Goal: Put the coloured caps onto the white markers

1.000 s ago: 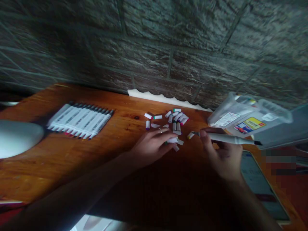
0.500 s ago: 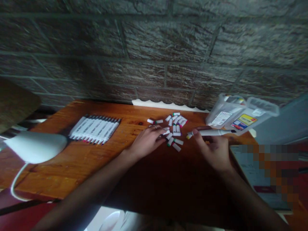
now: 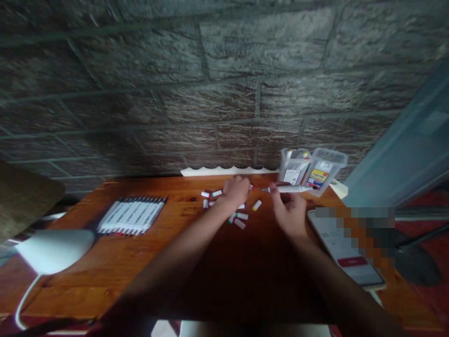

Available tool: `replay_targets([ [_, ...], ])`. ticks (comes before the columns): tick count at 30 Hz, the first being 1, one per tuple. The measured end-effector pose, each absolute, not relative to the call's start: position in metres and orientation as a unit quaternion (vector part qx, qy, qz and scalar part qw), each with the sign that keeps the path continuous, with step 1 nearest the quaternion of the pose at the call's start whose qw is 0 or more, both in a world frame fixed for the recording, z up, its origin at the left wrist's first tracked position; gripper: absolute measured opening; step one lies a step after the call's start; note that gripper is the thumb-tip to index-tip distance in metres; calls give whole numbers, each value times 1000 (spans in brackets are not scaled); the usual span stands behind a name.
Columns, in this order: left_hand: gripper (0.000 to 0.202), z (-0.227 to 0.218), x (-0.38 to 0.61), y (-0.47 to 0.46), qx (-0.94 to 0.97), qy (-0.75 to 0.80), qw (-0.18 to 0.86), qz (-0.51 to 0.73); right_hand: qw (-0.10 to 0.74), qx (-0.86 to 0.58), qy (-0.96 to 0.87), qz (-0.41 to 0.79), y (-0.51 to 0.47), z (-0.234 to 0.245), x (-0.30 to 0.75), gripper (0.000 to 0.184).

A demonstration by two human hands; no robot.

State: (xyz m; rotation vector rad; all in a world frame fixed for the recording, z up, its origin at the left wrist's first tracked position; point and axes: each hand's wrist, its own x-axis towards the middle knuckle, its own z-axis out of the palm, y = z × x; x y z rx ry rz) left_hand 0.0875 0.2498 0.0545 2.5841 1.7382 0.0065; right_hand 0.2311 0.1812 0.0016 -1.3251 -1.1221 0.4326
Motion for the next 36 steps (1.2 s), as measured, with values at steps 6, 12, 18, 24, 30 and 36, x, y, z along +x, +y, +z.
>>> replay_targets([
  [6,32,41,96,253,833,553,-2,-33,654,-567,-453,215,189,0,235,60],
  [12,31,50,86,247,858,513,-5,-27,660,-564,-424,257,191,1,235,60],
  [18,26,37,30,215,874,399,163,226,634,-547,-457,301,177,12,230,52],
  [24,23,9,2,194,824,356,242,368,587,-513,-531,332,155,21,208,39],
  [30,22,14,4,193,838,331,227,370,542,-501,-590,327,149,22,202,31],
  [36,21,11,6,189,830,324,236,387,578,-505,-573,286,148,33,206,28],
])
